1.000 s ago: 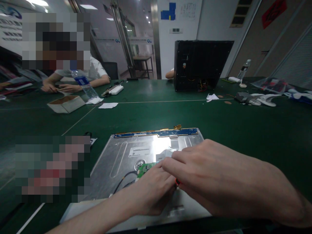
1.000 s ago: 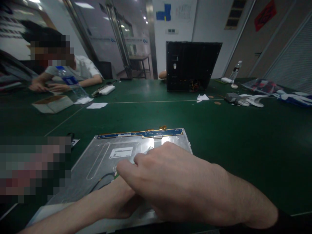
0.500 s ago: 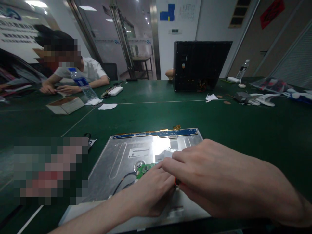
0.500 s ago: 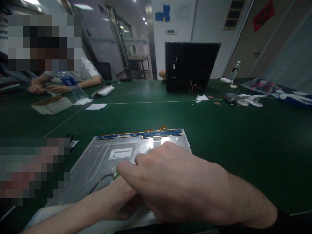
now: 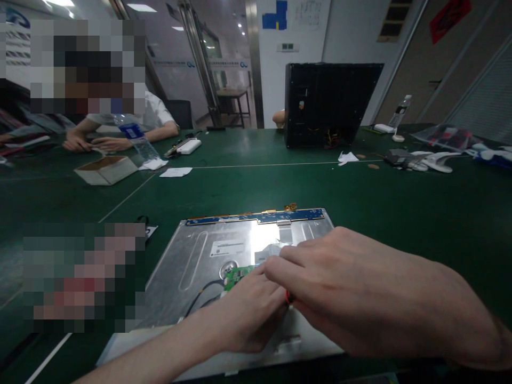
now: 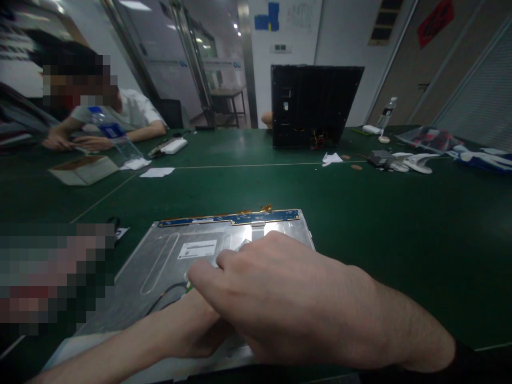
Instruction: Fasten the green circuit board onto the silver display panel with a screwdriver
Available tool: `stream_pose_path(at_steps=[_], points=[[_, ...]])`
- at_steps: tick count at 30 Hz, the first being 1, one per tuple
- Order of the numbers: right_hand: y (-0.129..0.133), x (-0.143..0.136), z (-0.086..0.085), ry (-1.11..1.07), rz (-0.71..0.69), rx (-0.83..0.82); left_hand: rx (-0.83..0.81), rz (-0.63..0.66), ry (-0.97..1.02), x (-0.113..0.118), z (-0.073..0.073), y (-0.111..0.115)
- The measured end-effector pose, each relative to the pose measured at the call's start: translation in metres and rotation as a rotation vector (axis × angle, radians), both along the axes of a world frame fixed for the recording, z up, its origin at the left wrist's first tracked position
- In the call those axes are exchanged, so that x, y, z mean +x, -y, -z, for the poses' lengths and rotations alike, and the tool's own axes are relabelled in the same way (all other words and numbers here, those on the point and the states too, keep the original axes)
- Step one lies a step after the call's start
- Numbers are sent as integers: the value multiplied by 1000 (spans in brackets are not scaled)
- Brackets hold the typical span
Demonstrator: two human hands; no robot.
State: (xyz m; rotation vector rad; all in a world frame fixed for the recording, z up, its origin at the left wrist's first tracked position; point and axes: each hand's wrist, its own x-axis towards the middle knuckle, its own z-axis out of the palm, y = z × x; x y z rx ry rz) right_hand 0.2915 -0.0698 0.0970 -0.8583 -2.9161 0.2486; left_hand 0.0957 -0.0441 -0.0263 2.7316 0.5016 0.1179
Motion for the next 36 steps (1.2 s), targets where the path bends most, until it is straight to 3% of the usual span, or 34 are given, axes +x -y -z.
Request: stream_pose_path(at_steps=[11, 18, 25, 36], points=[[-4, -1, 3, 17, 31, 3, -9, 29, 7, -1, 1, 0], [-1, -1, -1, 17, -30, -5, 45, -30, 36, 0, 5, 1], [-3, -3, 2, 35, 71, -4, 9, 22, 48, -1, 6, 0], [-2, -1, 1, 17, 28, -14, 53, -24, 53, -1, 12, 1]])
